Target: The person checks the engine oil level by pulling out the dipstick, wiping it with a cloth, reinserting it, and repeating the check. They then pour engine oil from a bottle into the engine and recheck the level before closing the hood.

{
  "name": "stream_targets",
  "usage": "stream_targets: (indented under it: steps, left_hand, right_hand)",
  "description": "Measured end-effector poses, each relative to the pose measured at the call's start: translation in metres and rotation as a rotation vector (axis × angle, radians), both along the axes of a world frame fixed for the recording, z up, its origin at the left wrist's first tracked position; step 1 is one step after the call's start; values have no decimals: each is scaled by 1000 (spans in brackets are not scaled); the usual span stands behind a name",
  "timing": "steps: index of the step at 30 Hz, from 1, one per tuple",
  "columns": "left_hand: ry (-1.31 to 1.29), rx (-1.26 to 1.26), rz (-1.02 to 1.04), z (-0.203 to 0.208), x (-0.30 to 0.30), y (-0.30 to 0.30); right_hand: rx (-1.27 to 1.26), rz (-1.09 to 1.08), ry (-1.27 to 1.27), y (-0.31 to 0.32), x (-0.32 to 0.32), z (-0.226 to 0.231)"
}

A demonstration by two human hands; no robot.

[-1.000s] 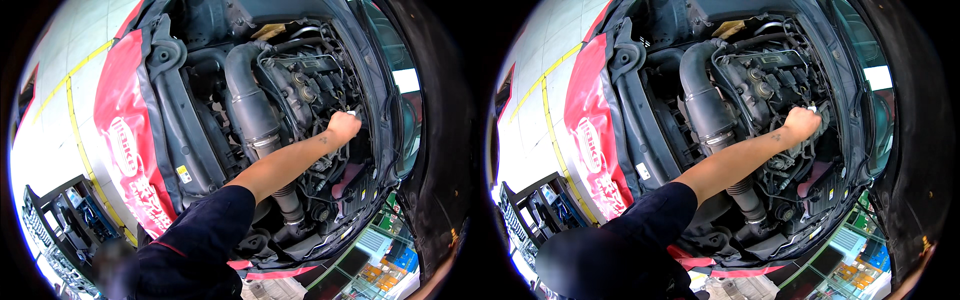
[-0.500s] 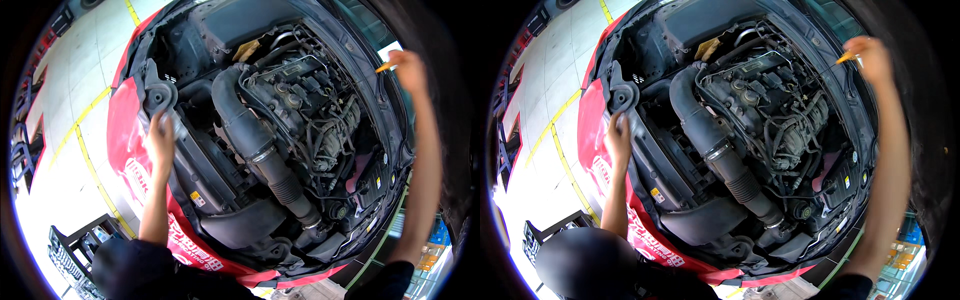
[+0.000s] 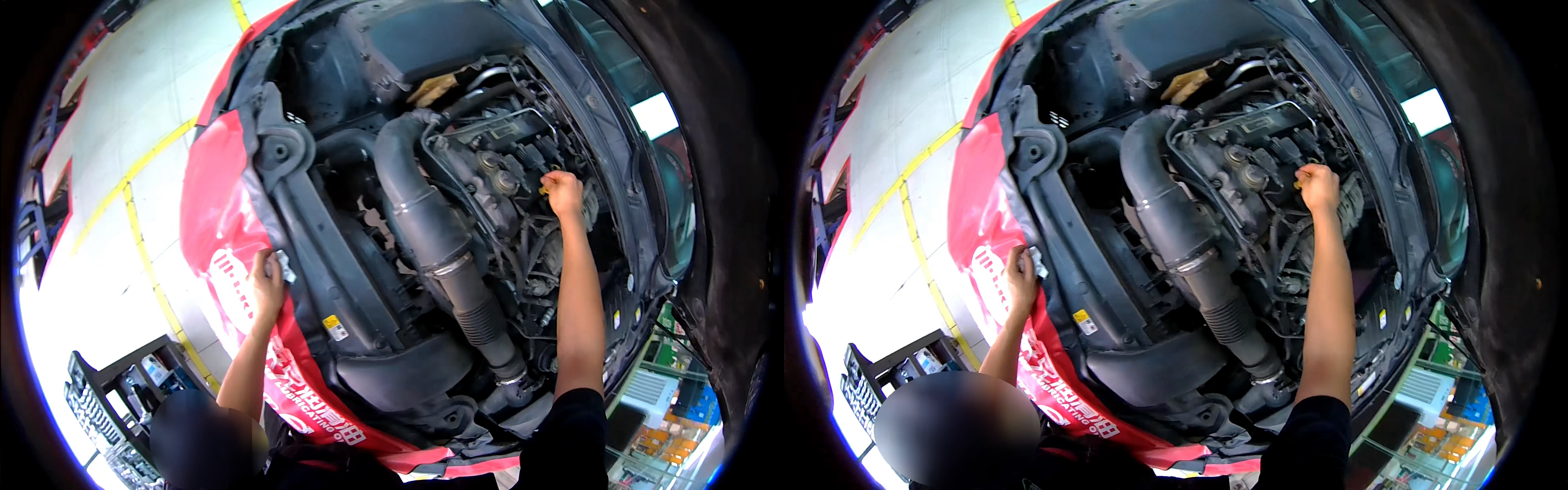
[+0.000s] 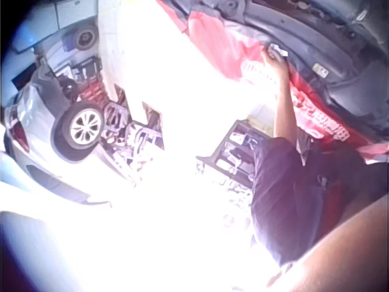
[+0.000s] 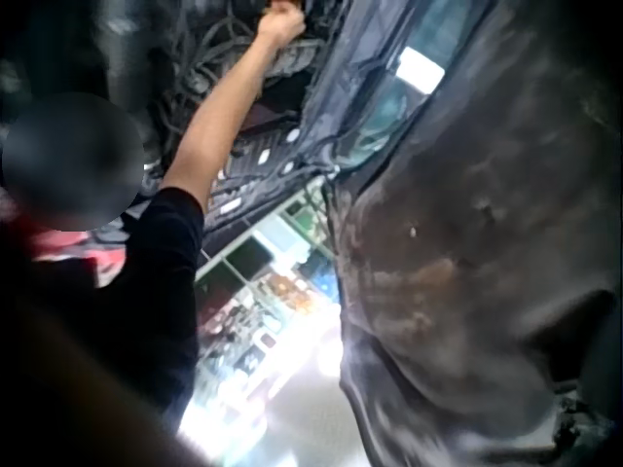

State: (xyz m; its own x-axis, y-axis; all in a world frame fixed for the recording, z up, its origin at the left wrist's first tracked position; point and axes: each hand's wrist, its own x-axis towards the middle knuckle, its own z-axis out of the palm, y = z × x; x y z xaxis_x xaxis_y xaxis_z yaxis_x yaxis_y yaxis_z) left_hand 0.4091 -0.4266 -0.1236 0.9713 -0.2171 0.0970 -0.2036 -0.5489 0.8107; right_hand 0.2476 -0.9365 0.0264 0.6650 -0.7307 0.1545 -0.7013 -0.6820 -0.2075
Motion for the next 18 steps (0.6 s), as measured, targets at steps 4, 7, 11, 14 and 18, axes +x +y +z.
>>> stream_targets:
  steps: [4,7,11,14,18]
  left_hand:
    - [305,-161,-64,-49,-3,9]
    - [115,129,-60,-35,1,9]
    - [-70,166,-50,-7,3,11]
    - [-133,145,-34,-2,-2,21]
    - [-112,145,-105,2,1,13]
  right_hand:
    - [8,22,-145,-32,-18,-36]
    - [-123,21,79,18,-5,-11]
    - [44,-36,-235,-27,-24,-52]
    - [164,-21,-230,-73,-17,-69]
    - [65,-65,-210,-153,-49,-63]
